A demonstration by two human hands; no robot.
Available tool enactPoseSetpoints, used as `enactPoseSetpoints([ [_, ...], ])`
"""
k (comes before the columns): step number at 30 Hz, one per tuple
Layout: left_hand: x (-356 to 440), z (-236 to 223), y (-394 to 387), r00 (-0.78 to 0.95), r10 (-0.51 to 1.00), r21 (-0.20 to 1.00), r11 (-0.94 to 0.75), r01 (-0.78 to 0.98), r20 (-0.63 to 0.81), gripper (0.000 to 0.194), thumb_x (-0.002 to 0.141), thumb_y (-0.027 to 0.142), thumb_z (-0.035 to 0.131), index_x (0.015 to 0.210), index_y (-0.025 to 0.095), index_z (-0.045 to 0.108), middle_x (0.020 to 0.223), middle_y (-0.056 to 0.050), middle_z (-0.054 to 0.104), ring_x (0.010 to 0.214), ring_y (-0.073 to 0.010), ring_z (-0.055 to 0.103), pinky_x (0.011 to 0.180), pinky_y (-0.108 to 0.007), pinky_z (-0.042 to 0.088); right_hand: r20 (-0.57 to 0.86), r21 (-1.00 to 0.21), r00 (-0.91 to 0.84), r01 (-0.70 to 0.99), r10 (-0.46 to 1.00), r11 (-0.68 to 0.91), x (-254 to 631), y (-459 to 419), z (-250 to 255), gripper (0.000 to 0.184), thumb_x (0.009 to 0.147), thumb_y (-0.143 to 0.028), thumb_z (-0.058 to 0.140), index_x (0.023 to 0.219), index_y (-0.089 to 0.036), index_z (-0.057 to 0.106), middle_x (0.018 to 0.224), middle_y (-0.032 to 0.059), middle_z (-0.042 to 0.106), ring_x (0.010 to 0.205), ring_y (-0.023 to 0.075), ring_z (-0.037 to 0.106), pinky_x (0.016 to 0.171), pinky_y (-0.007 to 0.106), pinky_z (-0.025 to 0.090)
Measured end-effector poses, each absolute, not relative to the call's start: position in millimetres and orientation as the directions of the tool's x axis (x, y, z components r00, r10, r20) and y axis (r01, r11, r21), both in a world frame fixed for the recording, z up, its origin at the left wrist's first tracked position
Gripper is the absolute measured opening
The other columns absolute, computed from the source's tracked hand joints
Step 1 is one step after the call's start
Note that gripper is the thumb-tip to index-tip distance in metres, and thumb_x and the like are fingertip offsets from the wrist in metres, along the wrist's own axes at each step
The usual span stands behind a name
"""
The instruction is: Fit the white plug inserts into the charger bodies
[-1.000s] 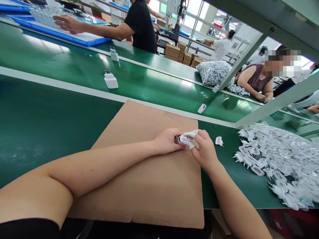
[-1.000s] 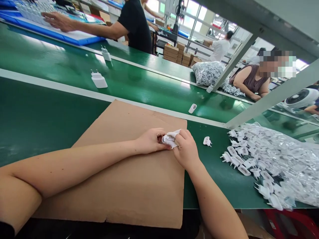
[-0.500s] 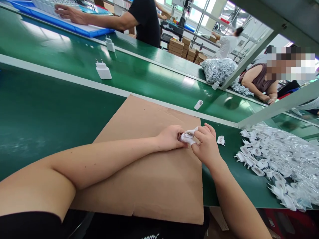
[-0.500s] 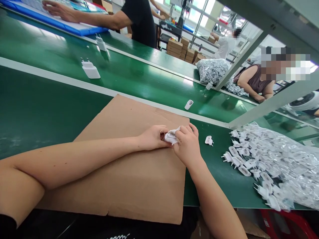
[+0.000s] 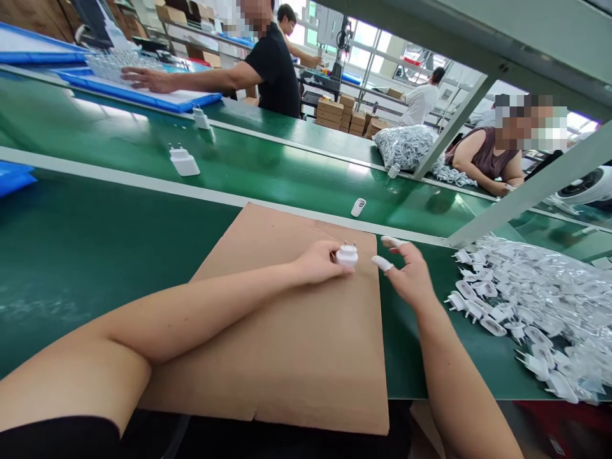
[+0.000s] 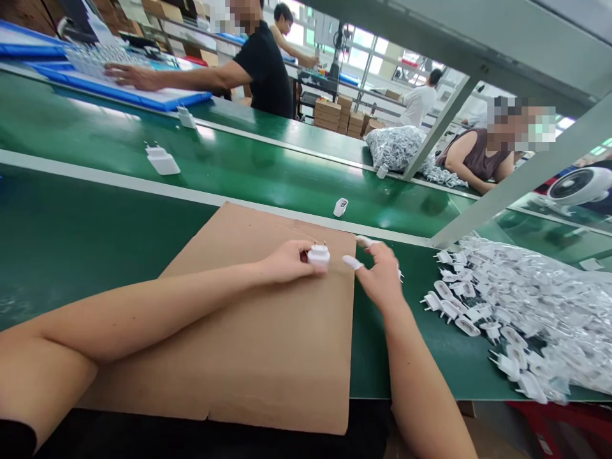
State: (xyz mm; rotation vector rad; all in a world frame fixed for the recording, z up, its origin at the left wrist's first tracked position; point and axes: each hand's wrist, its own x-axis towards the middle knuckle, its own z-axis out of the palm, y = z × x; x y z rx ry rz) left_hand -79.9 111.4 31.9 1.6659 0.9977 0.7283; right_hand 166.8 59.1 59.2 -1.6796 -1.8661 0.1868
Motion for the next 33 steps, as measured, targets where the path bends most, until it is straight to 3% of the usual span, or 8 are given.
enactPoseSetpoints([
  [5,-100,40,192,0.129,0.986,0.864,-0.154,0.480,0.104,0.042,0.074,0.039,0.083,0.107,0.018,0.070,0.102,-0.005,0.075,0.091,-0.0222,0.068,0.082,-0.031,0.051,0.134,-0.239,0.390,0.905,0.911,-0.352,239,74,47,0.072,0.072,-0.038,0.084,0.137,-0.015,0.061,0.133,0.0241,0.059,0.121,0.0425,0.060,0.102,0.055,0.049],
  [11,-127,29,266,-0.106,0.988,0.677,0.000,0.736,0.115,0.031,0.081,0.033,0.075,0.106,0.018,0.066,0.112,-0.010,0.073,0.108,-0.0292,0.065,0.096,-0.037,0.051,0.151,-0.473,0.297,0.859,0.943,-0.195,248,81,26,0.041,0.068,-0.033,0.086,0.103,-0.019,0.069,0.097,0.0097,0.072,0.088,0.0260,0.069,0.082,0.039,0.054],
  [13,-127,27,270,-0.169,0.980,0.667,0.055,0.743,0.107,0.046,0.077,0.035,0.079,0.116,0.017,0.063,0.124,-0.015,0.068,0.118,-0.0342,0.062,0.103,-0.043,0.050,0.171,-0.548,0.287,0.823,0.942,-0.152,243,80,27,0.036,0.073,-0.036,0.084,0.101,-0.019,0.070,0.092,0.0077,0.073,0.084,0.0235,0.068,0.078,0.036,0.053],
  [16,-114,28,260,-0.333,0.876,0.647,0.031,0.762,0.350,0.084,0.070,0.043,0.083,0.140,0.011,0.049,0.151,-0.025,0.046,0.139,-0.0401,0.046,0.116,-0.050,0.040,0.241,-0.608,0.331,0.784,0.912,-0.124,235,79,34,0.032,0.078,-0.036,0.078,0.105,-0.019,0.072,0.098,0.0091,0.074,0.090,0.0242,0.068,0.084,0.039,0.052],
  [19,-87,30,248,-0.182,0.794,0.533,-0.202,0.822,0.580,0.088,0.078,0.051,0.077,0.149,0.012,0.041,0.160,-0.022,0.036,0.147,-0.0364,0.037,0.124,-0.046,0.030,0.257,-0.727,0.391,0.680,0.884,-0.090,223,80,40,0.050,0.074,-0.047,0.081,0.113,-0.019,0.071,0.107,0.0096,0.070,0.086,0.0222,0.066,0.081,0.039,0.053],
  [23,-47,30,253,0.028,0.946,0.552,-0.212,0.807,0.323,0.079,0.078,0.056,0.079,0.138,0.011,0.055,0.145,-0.024,0.055,0.141,-0.0403,0.042,0.118,-0.047,0.034,0.118,-0.933,0.309,0.359,0.944,-0.001,200,81,48,0.073,0.050,-0.048,0.096,0.112,-0.018,0.070,0.099,0.0051,0.068,0.075,0.0168,0.061,0.066,0.031,0.050],
  [26,-32,33,263,0.056,0.990,0.613,-0.124,0.781,0.129,0.045,0.089,0.043,0.069,0.120,0.010,0.068,0.125,-0.023,0.068,0.128,-0.0387,0.054,0.103,-0.044,0.045,0.031,-0.991,0.149,0.136,0.988,0.011,186,76,56,0.070,0.048,-0.043,0.098,0.110,-0.019,0.076,0.098,0.0049,0.071,0.073,0.0148,0.058,0.062,0.029,0.046],
  [33,-43,49,204,0.317,0.917,0.640,-0.396,0.658,0.241,0.032,0.088,0.037,0.068,0.113,0.019,0.076,0.112,-0.007,0.076,0.111,-0.0265,0.063,0.096,-0.032,0.047,-0.093,-0.989,-0.023,-0.113,0.995,-0.095,177,67,71,0.050,0.058,-0.049,0.095,0.097,-0.022,0.081,0.090,0.0035,0.073,0.076,0.0141,0.061,0.075,0.031,0.054],
])
